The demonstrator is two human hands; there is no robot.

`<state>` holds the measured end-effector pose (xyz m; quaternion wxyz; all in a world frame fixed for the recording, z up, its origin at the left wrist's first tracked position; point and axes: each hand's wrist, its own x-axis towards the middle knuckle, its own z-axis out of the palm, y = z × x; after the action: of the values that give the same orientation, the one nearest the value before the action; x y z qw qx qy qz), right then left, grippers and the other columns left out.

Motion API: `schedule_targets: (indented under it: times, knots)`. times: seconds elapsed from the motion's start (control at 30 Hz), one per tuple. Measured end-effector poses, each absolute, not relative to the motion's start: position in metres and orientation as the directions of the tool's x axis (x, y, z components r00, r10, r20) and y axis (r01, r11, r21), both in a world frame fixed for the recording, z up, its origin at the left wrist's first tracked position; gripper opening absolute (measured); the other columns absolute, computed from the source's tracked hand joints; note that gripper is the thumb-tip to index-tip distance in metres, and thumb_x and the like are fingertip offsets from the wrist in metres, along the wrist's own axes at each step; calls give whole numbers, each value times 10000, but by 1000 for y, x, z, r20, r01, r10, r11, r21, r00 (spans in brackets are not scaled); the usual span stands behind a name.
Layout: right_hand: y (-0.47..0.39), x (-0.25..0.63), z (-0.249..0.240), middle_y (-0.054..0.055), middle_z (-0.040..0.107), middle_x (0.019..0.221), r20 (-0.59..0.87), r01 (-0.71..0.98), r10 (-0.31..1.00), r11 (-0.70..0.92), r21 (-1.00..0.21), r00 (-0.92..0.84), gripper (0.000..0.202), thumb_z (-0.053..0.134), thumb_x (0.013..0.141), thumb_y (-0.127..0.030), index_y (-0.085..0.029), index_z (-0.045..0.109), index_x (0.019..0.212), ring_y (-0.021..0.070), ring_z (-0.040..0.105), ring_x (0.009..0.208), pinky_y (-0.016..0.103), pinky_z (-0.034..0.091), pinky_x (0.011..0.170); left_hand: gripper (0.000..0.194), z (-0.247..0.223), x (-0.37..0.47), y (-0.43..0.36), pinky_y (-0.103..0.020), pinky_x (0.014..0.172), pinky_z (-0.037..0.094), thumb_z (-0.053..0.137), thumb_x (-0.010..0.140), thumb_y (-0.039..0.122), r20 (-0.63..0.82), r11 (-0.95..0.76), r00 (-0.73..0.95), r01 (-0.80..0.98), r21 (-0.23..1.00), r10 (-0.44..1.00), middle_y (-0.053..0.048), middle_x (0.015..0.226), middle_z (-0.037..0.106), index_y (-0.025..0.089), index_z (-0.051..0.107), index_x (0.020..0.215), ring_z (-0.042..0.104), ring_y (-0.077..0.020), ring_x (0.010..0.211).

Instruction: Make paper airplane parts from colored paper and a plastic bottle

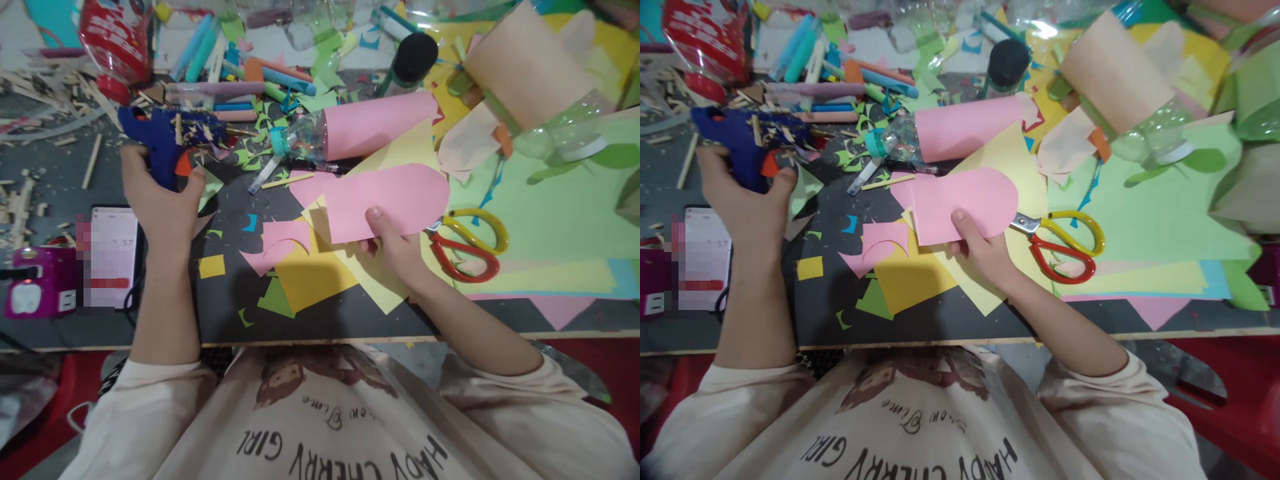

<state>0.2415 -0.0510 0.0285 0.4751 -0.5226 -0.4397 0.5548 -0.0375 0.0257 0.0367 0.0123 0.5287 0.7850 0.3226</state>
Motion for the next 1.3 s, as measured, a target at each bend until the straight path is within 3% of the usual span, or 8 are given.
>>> schedule_targets:
  times: [0.2, 0.33, 0.47, 0.57, 0.87, 1.0, 1.1, 1.3]
  knots:
    - [-41, 246, 20, -61, 471, 449, -159, -144, 967, -132, -981, 201, 337, 595, 865, -503, -243, 505, 670, 85, 395, 357, 245, 296, 344, 655, 10, -74, 45, -420, 1062, 373, 721, 502, -74, 208, 335, -511, 769, 544, 834, -44, 1152, 485, 220, 379, 976, 464, -229, 1139]
    - [-36, 247, 20, -60, 446, 439, -120, -135, 956, -86, -987, 267, 340, 555, 878, -513, -257, 467, 673, 99, 375, 348, 266, 281, 345, 741, 1, -78, 46, -405, 1053, 387, 689, 561, -66, 457, 123, -445, 806, 579, 770, 0, 1244, 444, 251, 374, 1151, 418, -207, 1210]
    - [-34, 247, 21, -62, 432, 435, -106, -101, 957, -81, -992, 271, 364, 535, 882, -513, -252, 437, 648, 93, 371, 348, 266, 295, 355, 300, 19, -28, 15, -377, 930, 485, 543, 834, 120, 377, -295, 102, 813, 501, 920, -23, 1097, 650, 212, 564, 1120, 602, -195, 1032]
    - [-34, 247, 21, -61, 430, 437, -127, -94, 952, -104, -990, 277, 387, 507, 883, -547, -249, 431, 649, 92, 381, 353, 262, 306, 361, 344, 30, 25, -12, -401, 1014, 454, 447, 914, 161, 157, -626, 616, 693, 356, 772, -61, 1280, 646, 194, 579, 1229, 572, -231, 1198]
    - [-33, 247, 19, -63, 426, 433, -133, -136, 957, -100, -986, 257, 415, 518, 873, -590, -243, 452, 656, 84, 391, 352, 249, 307, 371, 234, 35, 74, -17, -340, 719, 475, 455, 913, 65, 87, -853, 849, 518, 65, 522, -85, 811, 690, 141, 672, 870, 643, -220, 809]
    - [-33, 248, 24, -57, 459, 426, -165, -178, 943, -117, -977, 289, 374, 548, 873, -529, -254, 446, 642, 91, 385, 348, 260, 307, 362, 161, 38, 62, -8, -314, 708, 474, 509, 914, 169, 218, -629, 610, 615, 476, 761, -71, 861, 695, 162, 667, 887, 633, -198, 815]
    - [-35, 246, 26, -52, 472, 429, -178, -170, 945, -135, -976, 274, 358, 537, 884, -510, -257, 448, 646, 92, 395, 355, 259, 324, 365, 63, 34, 53, -4, -276, 673, 494, 622, 837, 233, 141, -217, 232, 350, 911, 963, -18, 830, 677, 189, 651, 872, 619, -142, 722]
    - [-45, 240, 22, -50, 481, 443, -200, -69, 968, -192, -979, 150, 431, 508, 881, -609, -245, 490, 651, 92, 410, 369, 245, 352, 366, 199, 20, 51, -6, -214, 513, 497, 747, 702, 299, -188, 230, 190, -231, 945, 964, 48, 670, 559, 217, 595, 800, 537, -78, 534]
